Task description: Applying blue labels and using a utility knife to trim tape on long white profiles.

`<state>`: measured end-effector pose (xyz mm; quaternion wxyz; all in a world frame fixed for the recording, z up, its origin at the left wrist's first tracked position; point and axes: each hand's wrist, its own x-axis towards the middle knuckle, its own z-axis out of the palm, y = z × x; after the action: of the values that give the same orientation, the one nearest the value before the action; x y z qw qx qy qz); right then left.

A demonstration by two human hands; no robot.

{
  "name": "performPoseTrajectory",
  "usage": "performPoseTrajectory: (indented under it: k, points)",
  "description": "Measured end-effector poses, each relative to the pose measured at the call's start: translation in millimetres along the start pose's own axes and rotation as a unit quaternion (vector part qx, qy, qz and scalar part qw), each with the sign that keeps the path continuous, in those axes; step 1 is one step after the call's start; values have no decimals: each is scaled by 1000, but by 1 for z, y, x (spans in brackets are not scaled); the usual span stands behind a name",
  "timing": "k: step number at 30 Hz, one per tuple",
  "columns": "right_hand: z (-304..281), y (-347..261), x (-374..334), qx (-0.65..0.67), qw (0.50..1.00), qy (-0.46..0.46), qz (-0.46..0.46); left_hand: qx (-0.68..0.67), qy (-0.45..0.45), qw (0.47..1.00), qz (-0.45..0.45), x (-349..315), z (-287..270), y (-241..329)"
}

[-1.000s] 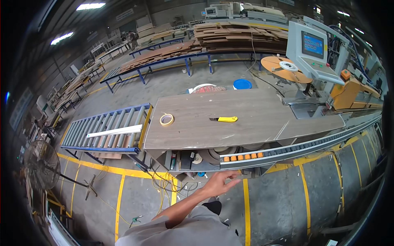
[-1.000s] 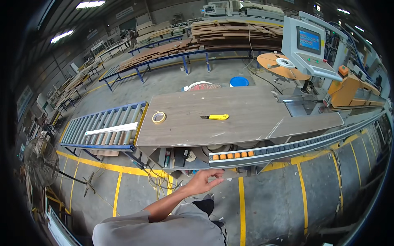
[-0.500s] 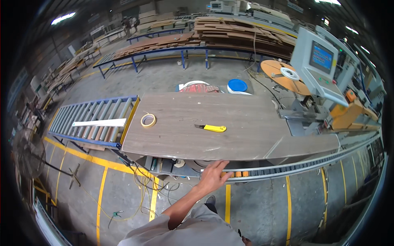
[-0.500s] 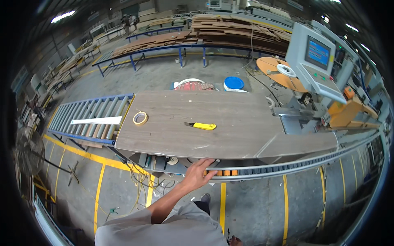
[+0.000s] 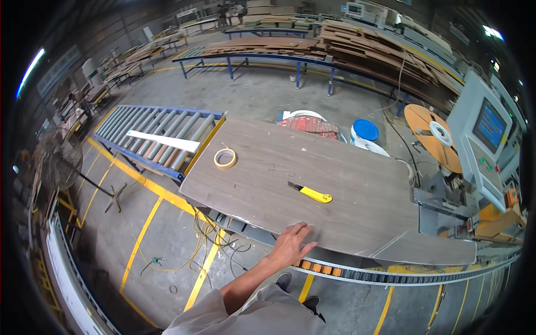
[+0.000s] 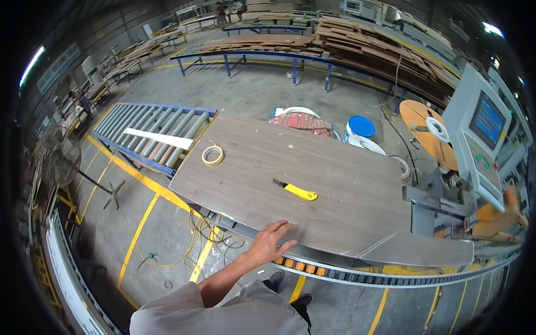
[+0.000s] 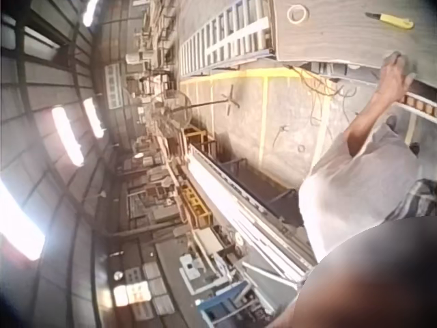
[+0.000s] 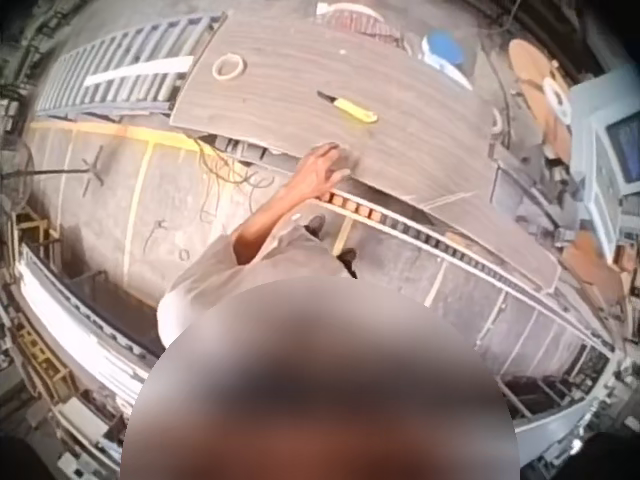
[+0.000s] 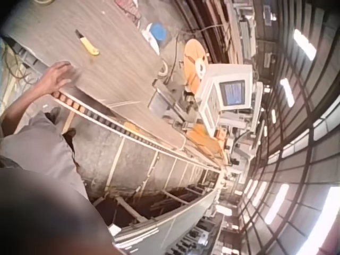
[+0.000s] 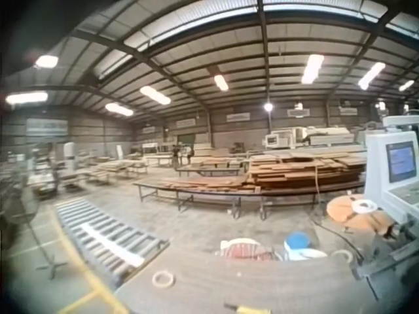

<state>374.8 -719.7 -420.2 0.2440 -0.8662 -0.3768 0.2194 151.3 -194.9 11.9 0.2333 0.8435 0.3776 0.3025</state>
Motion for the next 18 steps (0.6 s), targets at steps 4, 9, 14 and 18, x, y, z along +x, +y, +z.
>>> performPoseTrajectory:
  k: [4, 9, 14, 18]
  points:
    - [-21, 9, 19, 209, 948, -54, 234, 6, 32, 999, -34, -9, -1, 9]
    - [-86, -52, 72, 412, 783, -87, 458, 0, 36, 996, -78, -23, -1, 25]
    - [-118, -56, 80, 583, 726, -76, 357, 21, 68, 995, -75, -27, 9, 30]
    - [-112, -68, 59, 425, 823, -53, 373, 27, 58, 996, -68, -22, 13, 42]
